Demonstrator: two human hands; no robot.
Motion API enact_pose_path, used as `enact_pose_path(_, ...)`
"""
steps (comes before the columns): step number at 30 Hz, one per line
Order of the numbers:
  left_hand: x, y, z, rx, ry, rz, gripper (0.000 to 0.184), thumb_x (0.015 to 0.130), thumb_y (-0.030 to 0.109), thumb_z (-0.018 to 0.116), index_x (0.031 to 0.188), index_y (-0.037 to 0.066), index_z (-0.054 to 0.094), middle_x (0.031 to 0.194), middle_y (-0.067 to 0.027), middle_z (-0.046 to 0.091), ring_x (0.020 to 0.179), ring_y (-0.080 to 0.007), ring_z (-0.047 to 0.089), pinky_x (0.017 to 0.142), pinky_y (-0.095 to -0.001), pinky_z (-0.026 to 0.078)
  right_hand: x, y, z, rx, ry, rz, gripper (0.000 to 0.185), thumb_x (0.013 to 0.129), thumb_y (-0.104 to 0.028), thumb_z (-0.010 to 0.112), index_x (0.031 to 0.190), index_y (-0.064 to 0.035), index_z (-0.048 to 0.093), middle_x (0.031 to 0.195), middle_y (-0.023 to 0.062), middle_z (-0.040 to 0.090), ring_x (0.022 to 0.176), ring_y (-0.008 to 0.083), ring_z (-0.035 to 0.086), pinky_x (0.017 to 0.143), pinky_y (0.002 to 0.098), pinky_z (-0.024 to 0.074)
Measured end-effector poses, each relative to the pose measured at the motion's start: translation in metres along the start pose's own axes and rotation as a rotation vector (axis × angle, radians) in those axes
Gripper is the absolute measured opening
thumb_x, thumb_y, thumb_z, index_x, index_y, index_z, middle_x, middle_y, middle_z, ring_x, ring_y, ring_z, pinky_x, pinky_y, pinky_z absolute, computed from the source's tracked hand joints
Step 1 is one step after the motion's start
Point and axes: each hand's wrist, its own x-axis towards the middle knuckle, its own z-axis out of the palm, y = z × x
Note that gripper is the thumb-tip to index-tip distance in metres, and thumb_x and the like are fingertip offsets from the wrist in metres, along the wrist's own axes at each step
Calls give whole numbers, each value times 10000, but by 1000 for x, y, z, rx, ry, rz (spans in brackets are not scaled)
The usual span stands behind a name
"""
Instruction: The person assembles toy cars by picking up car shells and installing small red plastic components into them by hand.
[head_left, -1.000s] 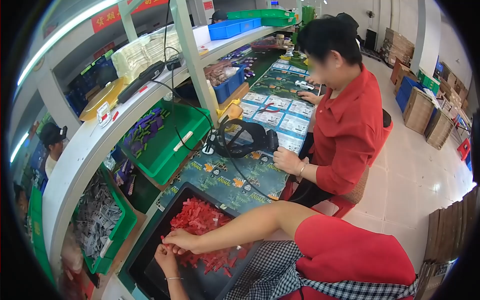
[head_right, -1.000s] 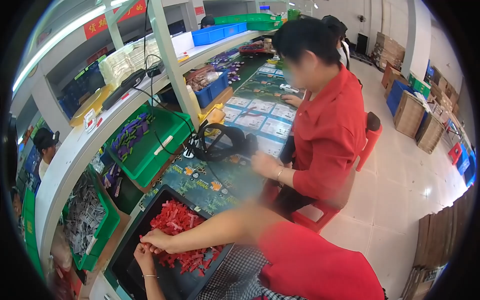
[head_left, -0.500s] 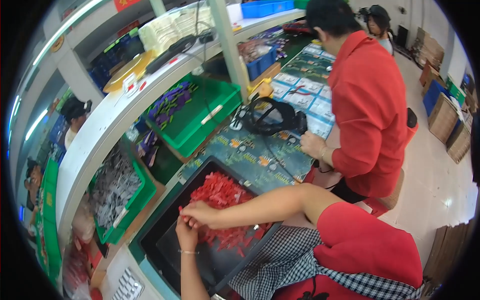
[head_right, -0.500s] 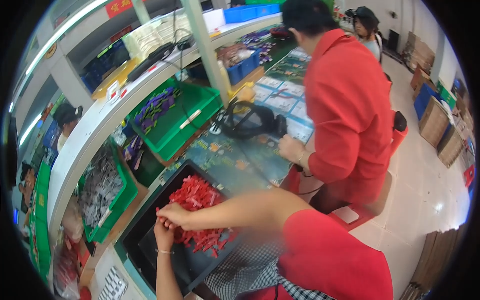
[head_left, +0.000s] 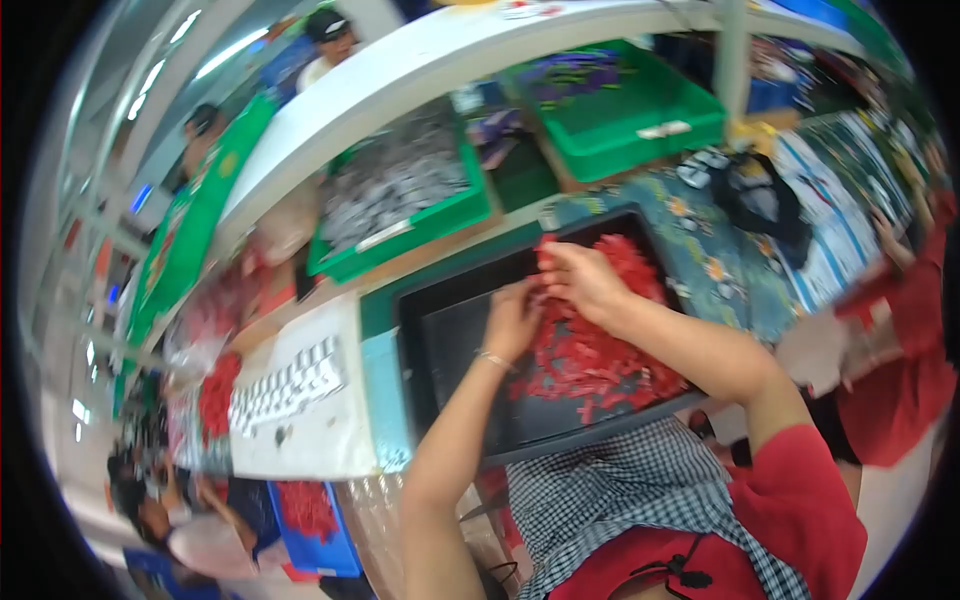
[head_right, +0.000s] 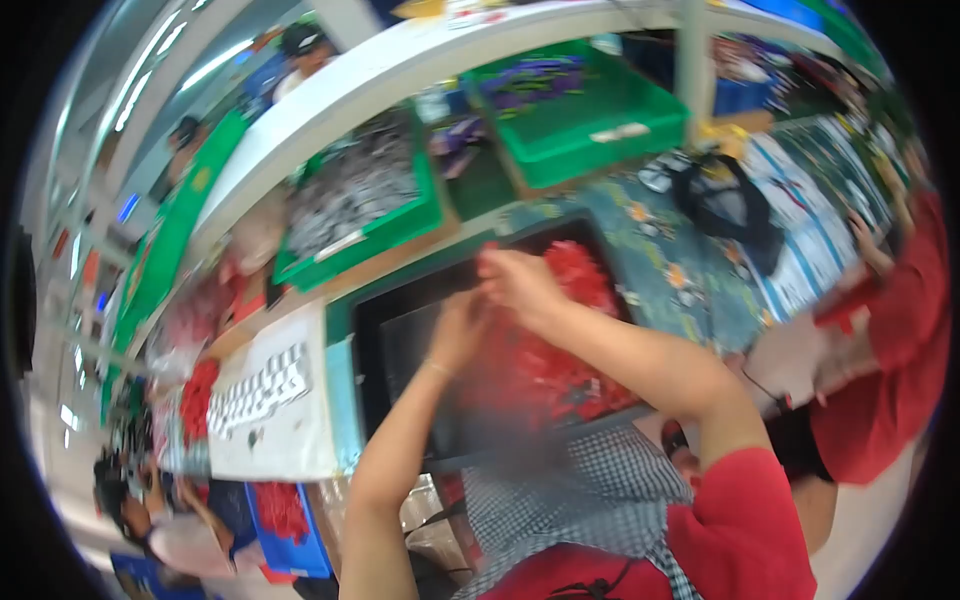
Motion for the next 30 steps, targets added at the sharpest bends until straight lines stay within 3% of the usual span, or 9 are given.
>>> enact_pose_path(3, -5, -17, 10, -49, -40, -6, 217, 747, 79, 630, 960, 50, 658, 960, -171, 639, 890, -361, 613, 781, -420, 496, 3, 6, 1, -22, 57, 22, 192, 861, -292, 631, 944, -122, 601, 842, 23, 589, 770, 135, 557, 673, 266, 455)
enact_pose_path(6, -4, -11, 5, -117, 26, 19, 167, 718, 74, 640, 884, 55, 653, 886, -156, 622, 849, -356, 609, 746, -422, 493, 4, 7, -6, 1, -10, 86, 148, 880, -287, 617, 878, -139, 613, 755, -22, 604, 655, 90, 543, 581, 229, 431)
enact_pose_path(11, 0, -4, -2, -168, 90, -72, 251, 728, 49, 657, 979, 47, 647, 853, -127, 628, 723, -259, 625, 667, -353, 502, 1, 7, -3, -35, -21, 135, 176, 894, -287, 603, 853, -116, 593, 749, -23, 599, 649, 88, 538, 556, 219, 425)
enact_pose_path(19, 2, 4, -9, -319, 125, -77, 201, 851, 194, 578, 896, 21, 669, 813, -185, 654, 750, -307, 664, 667, -370, 509, 3, 0, -4, 101, -25, 141, 137, 867, -249, 637, 921, -125, 617, 814, 0, 617, 720, 125, 573, 643, 257, 456)
enact_pose_path(22, 6, -12, -4, -331, -40, -70, 224, 829, 227, 643, 912, 21, 674, 809, -132, 673, 743, -251, 660, 684, -307, 502, 8, -19, -10, 182, 8, 59, 156, 889, -239, 607, 926, -89, 582, 805, 17, 596, 695, 129, 547, 600, 233, 450)
enact_pose_path(23, 7, -12, -11, -280, -122, -6, 302, 795, 287, 684, 976, 46, 665, 1030, -167, 630, 969, -290, 597, 838, -358, 463, 12, -26, -13, 213, -22, 30, 155, 891, -239, 605, 905, -87, 579, 796, 16, 596, 690, 129, 547, 600, 231, 452)
enact_pose_path(25, -3, 10, -5, 50, 3, 89, 454, 742, 384, 721, 1086, 101, 635, 1285, -205, 454, 1186, -382, 405, 983, -452, 349, 14, -40, -19, 259, -12, -41, 160, 895, -244, 603, 897, -86, 581, 784, 17, 599, 682, 126, 549, 594, 229, 455)
enact_pose_path(26, -5, 15, 0, -46, -110, 125, 633, 691, 469, 739, 1216, 162, 564, 1417, -221, 269, 1281, -456, 225, 1052, -523, 232, 13, -48, -20, 246, 8, -99, 164, 901, -247, 594, 899, -84, 581, 787, 16, 600, 683, 123, 552, 589, 228, 457)
enact_pose_path(30, -14, 59, 17, 95, -404, 373, 858, 632, 539, 745, 1366, 241, 416, 1501, -182, 136, 1369, -452, 90, 1056, -658, 83, 14, -62, -28, 281, 61, -206, 165, 901, -248, 595, 898, -84, 580, 792, 13, 600, 685, 122, 554, 588, 236, 464)
